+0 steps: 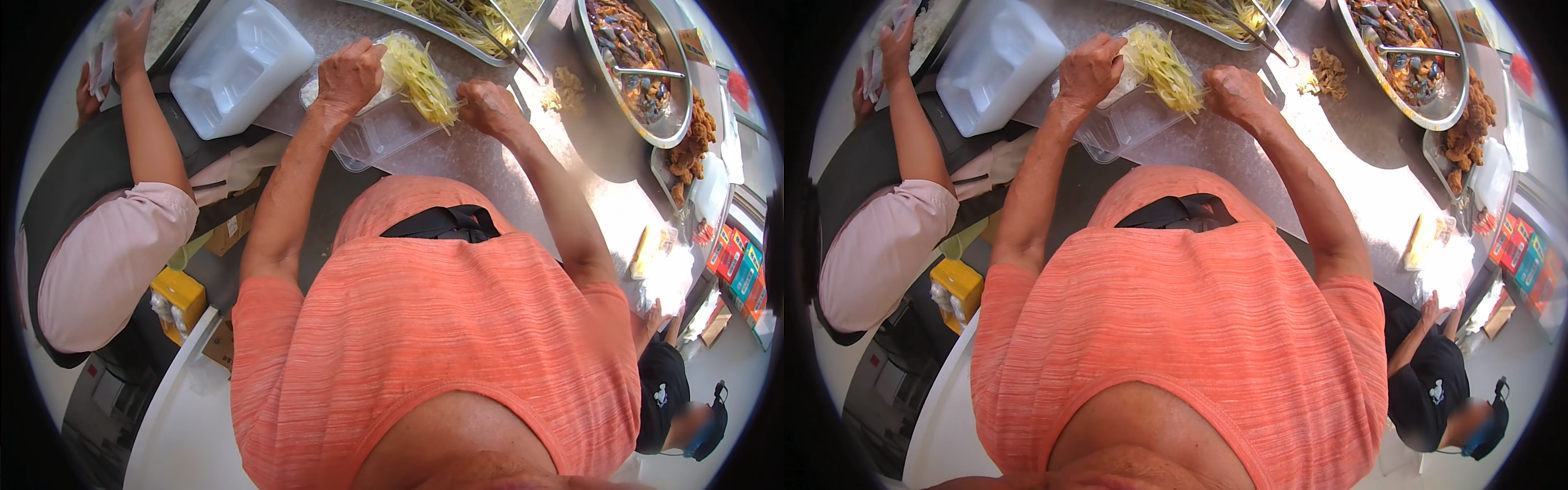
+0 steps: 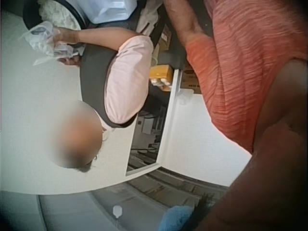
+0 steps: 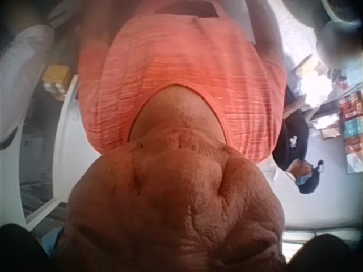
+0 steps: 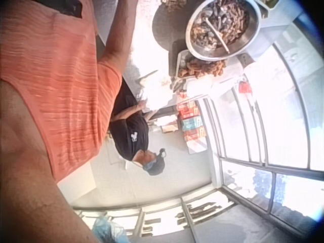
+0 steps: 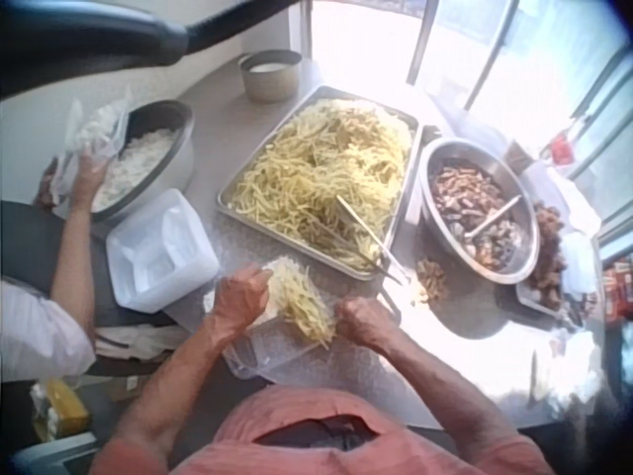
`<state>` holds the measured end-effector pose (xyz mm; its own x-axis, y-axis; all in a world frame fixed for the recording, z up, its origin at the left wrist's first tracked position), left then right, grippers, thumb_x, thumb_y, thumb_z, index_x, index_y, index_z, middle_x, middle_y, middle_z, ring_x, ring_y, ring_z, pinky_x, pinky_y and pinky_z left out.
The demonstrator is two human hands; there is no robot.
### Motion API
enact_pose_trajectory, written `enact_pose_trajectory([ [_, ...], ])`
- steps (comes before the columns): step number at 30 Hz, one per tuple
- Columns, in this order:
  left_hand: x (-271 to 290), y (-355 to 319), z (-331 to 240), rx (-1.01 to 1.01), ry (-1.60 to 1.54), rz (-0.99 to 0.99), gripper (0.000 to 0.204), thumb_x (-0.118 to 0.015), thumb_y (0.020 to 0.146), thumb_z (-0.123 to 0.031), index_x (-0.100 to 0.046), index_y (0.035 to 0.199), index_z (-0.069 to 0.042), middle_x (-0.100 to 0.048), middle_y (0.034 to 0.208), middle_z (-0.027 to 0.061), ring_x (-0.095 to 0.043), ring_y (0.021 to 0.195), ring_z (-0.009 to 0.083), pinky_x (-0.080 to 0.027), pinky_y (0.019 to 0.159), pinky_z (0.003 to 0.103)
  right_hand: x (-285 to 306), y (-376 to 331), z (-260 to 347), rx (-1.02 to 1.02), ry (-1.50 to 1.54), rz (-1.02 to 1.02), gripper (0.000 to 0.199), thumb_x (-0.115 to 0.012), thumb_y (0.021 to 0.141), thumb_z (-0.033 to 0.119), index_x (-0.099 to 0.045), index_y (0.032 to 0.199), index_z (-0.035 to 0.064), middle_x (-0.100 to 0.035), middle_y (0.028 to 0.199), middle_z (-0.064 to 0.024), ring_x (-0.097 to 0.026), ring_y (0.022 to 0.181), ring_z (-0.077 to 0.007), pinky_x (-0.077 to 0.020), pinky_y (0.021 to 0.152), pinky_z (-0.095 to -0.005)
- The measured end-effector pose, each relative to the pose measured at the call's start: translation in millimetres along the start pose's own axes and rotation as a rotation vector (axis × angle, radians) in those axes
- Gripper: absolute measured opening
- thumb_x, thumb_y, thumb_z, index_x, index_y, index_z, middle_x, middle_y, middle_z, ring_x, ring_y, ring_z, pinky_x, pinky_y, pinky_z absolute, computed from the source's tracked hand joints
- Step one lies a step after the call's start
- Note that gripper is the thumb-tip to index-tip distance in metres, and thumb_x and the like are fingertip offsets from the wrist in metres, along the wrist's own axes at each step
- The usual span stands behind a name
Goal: The person assembles bento-style meal boxes by layering rice, shredded vegetables, and a saucy meat mixture into compartmentalized containers. They use tongs and a ladle to transfer ingredients from large trays and bowls onto the counter, then arrange them in the boxes.
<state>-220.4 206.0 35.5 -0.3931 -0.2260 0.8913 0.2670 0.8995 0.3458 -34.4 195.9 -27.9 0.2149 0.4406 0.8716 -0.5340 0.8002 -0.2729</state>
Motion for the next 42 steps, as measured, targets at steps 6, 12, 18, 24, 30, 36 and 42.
enact_pose_trajectory([
  [6,6,-6,10,0.086,-0.077,-0.005,0.021,-0.064,0.076,-0.013,-0.068,0.096,-0.013,-0.061,0.079,0.0033,-0.062,0.069,0.0247,-0.050,0.060,0.035,-20,7,-6,-0.038,-0.155,-0.001,0.016,-0.059,0.070,0.011,-0.068,0.082,0.0041,-0.067,0.084,-0.0190,-0.066,0.080,-0.0371,-0.0539,0.067,-0.0460],
  [12,17,-24,10,0.204,-0.252,-0.013,0.018,-0.067,0.075,-0.012,-0.070,0.092,-0.010,-0.061,0.073,0.0023,-0.058,0.060,0.0159,-0.047,0.056,0.029,-3,4,-4,-0.111,-0.092,0.081,0.015,-0.060,0.068,0.011,-0.068,0.077,0.0027,-0.067,0.079,-0.0198,-0.066,0.076,-0.0377,-0.0535,0.065,-0.0462],
  [18,18,-49,22,0.359,-0.372,0.035,0.020,-0.066,0.073,-0.012,-0.071,0.093,-0.010,-0.063,0.077,0.0040,-0.061,0.064,0.0191,-0.049,0.060,0.031,10,1,-19,-0.111,0.137,0.135,0.015,-0.063,0.066,0.011,-0.069,0.077,0.0013,-0.066,0.072,-0.0168,-0.065,0.066,-0.0314,-0.0516,0.060,-0.0410],
  [24,21,-66,21,0.409,-0.453,0.033,0.021,-0.069,0.075,-0.011,-0.070,0.096,-0.007,-0.062,0.075,0.0033,-0.057,0.059,0.0128,-0.048,0.058,0.027,32,9,-8,-0.144,0.417,0.170,0.019,-0.067,0.067,0.013,-0.070,0.081,0.0005,-0.063,0.064,-0.0095,-0.059,0.058,-0.0155,-0.0480,0.054,-0.0316],
  [30,21,-77,19,0.469,-0.472,0.039,0.022,-0.068,0.075,-0.013,-0.070,0.096,-0.008,-0.062,0.076,0.0043,-0.060,0.062,0.0163,-0.049,0.061,0.030,40,45,18,-0.065,0.527,0.051,0.023,-0.069,0.070,0.016,-0.070,0.086,0.0005,-0.067,0.070,-0.0085,-0.061,0.062,-0.0150,-0.0497,0.058,-0.0298],
  [36,25,-87,24,0.465,-0.459,0.002,0.022,-0.068,0.075,-0.014,-0.070,0.095,-0.006,-0.062,0.076,0.0051,-0.060,0.063,0.0159,-0.050,0.062,0.029,49,57,67,0.150,0.135,-0.037,0.025,-0.061,0.081,0.014,-0.067,0.101,0.0005,-0.065,0.074,-0.0160,-0.061,0.062,-0.0240,-0.0485,0.061,-0.0324],
  [42,31,-104,35,0.521,-0.490,-0.050,0.021,-0.069,0.075,-0.012,-0.070,0.094,-0.004,-0.063,0.076,0.0049,-0.059,0.061,0.0140,-0.050,0.060,0.027,58,28,34,0.095,0.364,-0.143,0.022,-0.063,0.085,0.015,-0.067,0.101,-0.0001,-0.068,0.077,-0.0135,-0.063,0.067,-0.0161,-0.0492,0.063,-0.0311],
])
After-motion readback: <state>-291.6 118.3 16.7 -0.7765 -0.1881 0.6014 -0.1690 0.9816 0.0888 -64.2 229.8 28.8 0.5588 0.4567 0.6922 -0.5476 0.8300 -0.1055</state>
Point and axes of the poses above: each hand's wrist, its own y-axis towards the middle knuckle, its own x-axis out of the back of the hand, z = x × y, the point moved 9 cm from there along y, towards the middle knuckle
